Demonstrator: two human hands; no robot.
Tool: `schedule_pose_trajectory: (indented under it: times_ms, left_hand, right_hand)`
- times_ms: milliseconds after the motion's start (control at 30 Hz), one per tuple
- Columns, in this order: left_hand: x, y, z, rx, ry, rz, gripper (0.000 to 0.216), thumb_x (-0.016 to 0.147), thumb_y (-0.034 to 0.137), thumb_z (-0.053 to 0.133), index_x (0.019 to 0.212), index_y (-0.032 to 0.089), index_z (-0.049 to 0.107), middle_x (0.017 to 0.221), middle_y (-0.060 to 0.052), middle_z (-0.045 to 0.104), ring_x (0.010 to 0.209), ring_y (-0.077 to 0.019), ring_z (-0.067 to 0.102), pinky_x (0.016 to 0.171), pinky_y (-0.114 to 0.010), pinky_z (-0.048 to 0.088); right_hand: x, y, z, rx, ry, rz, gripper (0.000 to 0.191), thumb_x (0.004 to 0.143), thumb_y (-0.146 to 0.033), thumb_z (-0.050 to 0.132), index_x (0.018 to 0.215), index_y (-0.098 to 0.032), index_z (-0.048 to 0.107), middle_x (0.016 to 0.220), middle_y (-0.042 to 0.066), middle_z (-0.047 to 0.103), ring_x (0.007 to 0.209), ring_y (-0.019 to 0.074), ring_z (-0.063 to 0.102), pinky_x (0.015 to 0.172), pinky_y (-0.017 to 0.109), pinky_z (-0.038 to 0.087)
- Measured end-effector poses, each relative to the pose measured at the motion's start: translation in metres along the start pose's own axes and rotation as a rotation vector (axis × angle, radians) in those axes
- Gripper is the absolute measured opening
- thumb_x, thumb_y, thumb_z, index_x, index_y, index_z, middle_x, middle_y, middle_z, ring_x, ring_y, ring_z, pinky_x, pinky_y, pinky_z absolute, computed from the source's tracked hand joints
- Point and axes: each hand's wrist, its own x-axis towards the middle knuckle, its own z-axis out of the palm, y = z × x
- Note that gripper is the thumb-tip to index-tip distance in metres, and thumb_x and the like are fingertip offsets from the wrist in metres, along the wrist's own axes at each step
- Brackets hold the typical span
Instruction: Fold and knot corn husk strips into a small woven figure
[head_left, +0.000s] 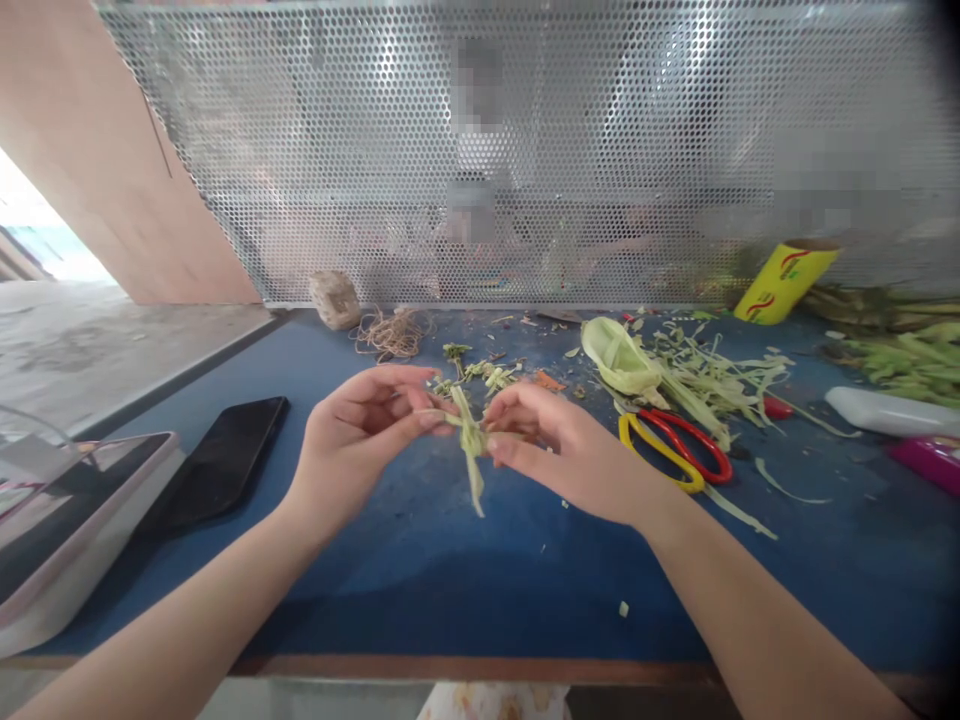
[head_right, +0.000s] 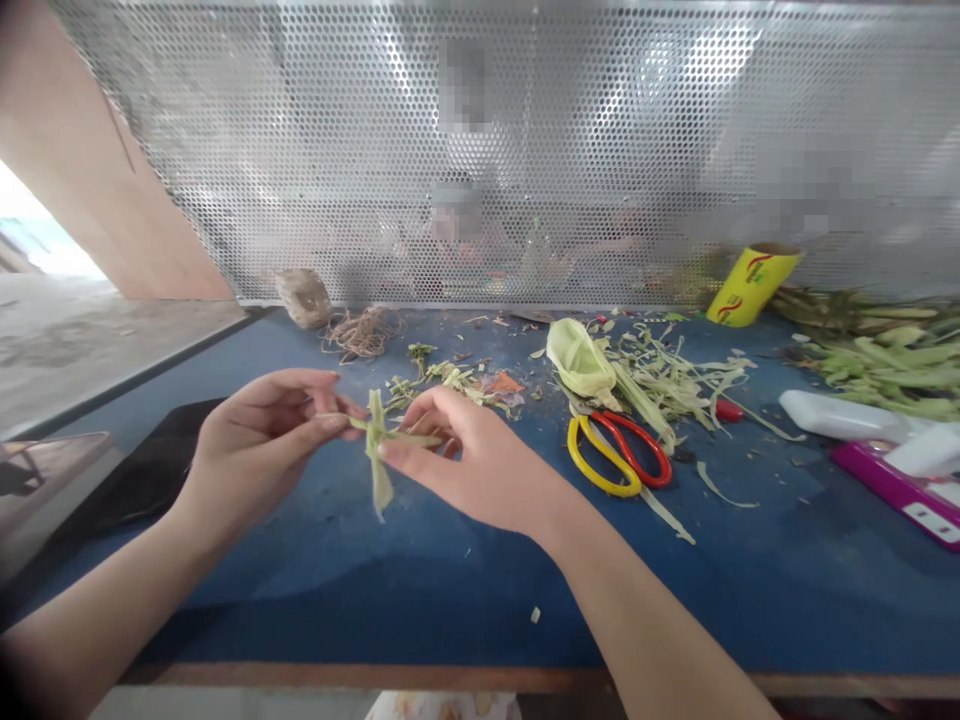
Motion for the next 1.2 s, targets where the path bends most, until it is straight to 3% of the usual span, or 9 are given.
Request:
schedule_pose_trajectory:
  times_ms: [133, 233, 433, 500, 633, 800, 867, 967, 1200]
  left_hand:
    - [-0.004, -0.001, 0.003, -0.034, -0.127, -0.004, 0.027, 0.066, 0.004, 0.066, 0.088, 0.019, 0.065, 0.066, 0.001, 0.058, 0.065, -0.0157, 0.063, 0.044, -0.021, 0.055]
    - [-0.006, -0.002, 0.004, -0.034, -0.164, -0.044, 0.026, 0.067, 0.004, 0.065, 0.089, 0.019, 0.064, 0.068, 0.000, 0.058, 0.060, -0.0145, 0.062, 0.040, -0.021, 0.054]
    - [-0.005, -0.001, 0.006, -0.069, -0.131, -0.090, 0.026, 0.066, 0.008, 0.066, 0.089, 0.020, 0.064, 0.062, 0.002, 0.054, 0.048, -0.0099, 0.054, 0.027, -0.015, 0.041]
    - [-0.004, 0.000, 0.005, -0.036, -0.118, -0.065, 0.028, 0.069, 0.011, 0.065, 0.096, 0.022, 0.063, 0.065, 0.001, 0.056, 0.052, -0.0106, 0.055, 0.034, -0.017, 0.045]
    - [-0.004, 0.001, 0.002, 0.174, -0.187, -0.025, 0.027, 0.073, 0.025, 0.063, 0.100, 0.021, 0.064, 0.090, -0.007, 0.063, 0.086, -0.0203, 0.059, 0.066, -0.027, 0.053]
    - [-0.009, -0.002, 0.008, 0.400, -0.258, 0.007, 0.021, 0.063, 0.018, 0.071, 0.084, 0.021, 0.067, 0.084, -0.003, 0.066, 0.076, -0.0173, 0.062, 0.066, -0.026, 0.052]
    - [-0.012, -0.005, 0.011, 0.362, -0.234, -0.031, 0.024, 0.061, 0.016, 0.072, 0.084, 0.020, 0.067, 0.079, -0.002, 0.068, 0.071, -0.0158, 0.062, 0.066, -0.026, 0.052]
    - [-0.014, -0.007, 0.015, 0.285, -0.196, -0.160, 0.009, 0.066, 0.018, 0.068, 0.076, 0.018, 0.067, 0.066, -0.001, 0.067, 0.059, -0.0137, 0.061, 0.056, -0.024, 0.051]
    - [-0.011, -0.007, 0.017, 0.239, -0.324, -0.509, 0.011, 0.065, 0.023, 0.069, 0.062, 0.014, 0.064, 0.060, 0.000, 0.065, 0.052, -0.0084, 0.055, 0.050, -0.018, 0.043]
  right_hand:
    - [0.005, 0.008, 0.002, 0.016, 0.014, 0.012, 0.027, 0.079, -0.042, 0.053, 0.095, -0.021, 0.057, 0.083, 0.002, 0.058, 0.071, 0.0121, 0.054, 0.062, 0.027, 0.046]
    - [0.010, 0.014, 0.005, 0.092, 0.021, 0.018, 0.025, 0.076, -0.043, 0.056, 0.081, -0.018, 0.060, 0.073, 0.000, 0.057, 0.064, 0.0104, 0.052, 0.059, 0.025, 0.043]
    - [0.012, 0.014, 0.005, 0.241, 0.305, -0.016, 0.022, 0.069, -0.037, 0.064, 0.066, -0.018, 0.055, 0.061, -0.004, 0.053, 0.057, 0.0080, 0.048, 0.055, 0.021, 0.039]
    - [0.010, 0.012, 0.004, 0.180, 0.308, -0.033, 0.022, 0.069, -0.037, 0.064, 0.065, -0.018, 0.054, 0.059, -0.004, 0.053, 0.054, 0.0076, 0.046, 0.052, 0.021, 0.038]
    - [0.008, 0.005, 0.006, 0.012, 0.249, -0.091, 0.020, 0.070, -0.034, 0.063, 0.063, -0.017, 0.056, 0.060, -0.003, 0.054, 0.055, 0.0088, 0.047, 0.053, 0.022, 0.038]
    - [0.008, 0.006, 0.011, -0.133, 0.333, -0.127, 0.014, 0.066, -0.029, 0.068, 0.061, -0.019, 0.060, 0.074, 0.000, 0.055, 0.078, 0.0149, 0.053, 0.077, 0.031, 0.039]
    - [0.008, 0.009, 0.012, -0.144, 0.387, -0.099, 0.014, 0.063, -0.032, 0.070, 0.061, -0.021, 0.062, 0.082, 0.001, 0.052, 0.086, 0.0170, 0.052, 0.082, 0.035, 0.037]
    - [0.008, 0.010, 0.012, -0.123, 0.417, -0.094, 0.014, 0.063, -0.035, 0.069, 0.062, -0.022, 0.063, 0.091, 0.002, 0.050, 0.092, 0.0182, 0.051, 0.086, 0.038, 0.036]
    - [0.008, 0.009, 0.011, -0.196, 0.499, -0.134, 0.012, 0.063, -0.031, 0.070, 0.060, -0.022, 0.064, 0.100, 0.003, 0.051, 0.099, 0.0200, 0.049, 0.091, 0.040, 0.032]
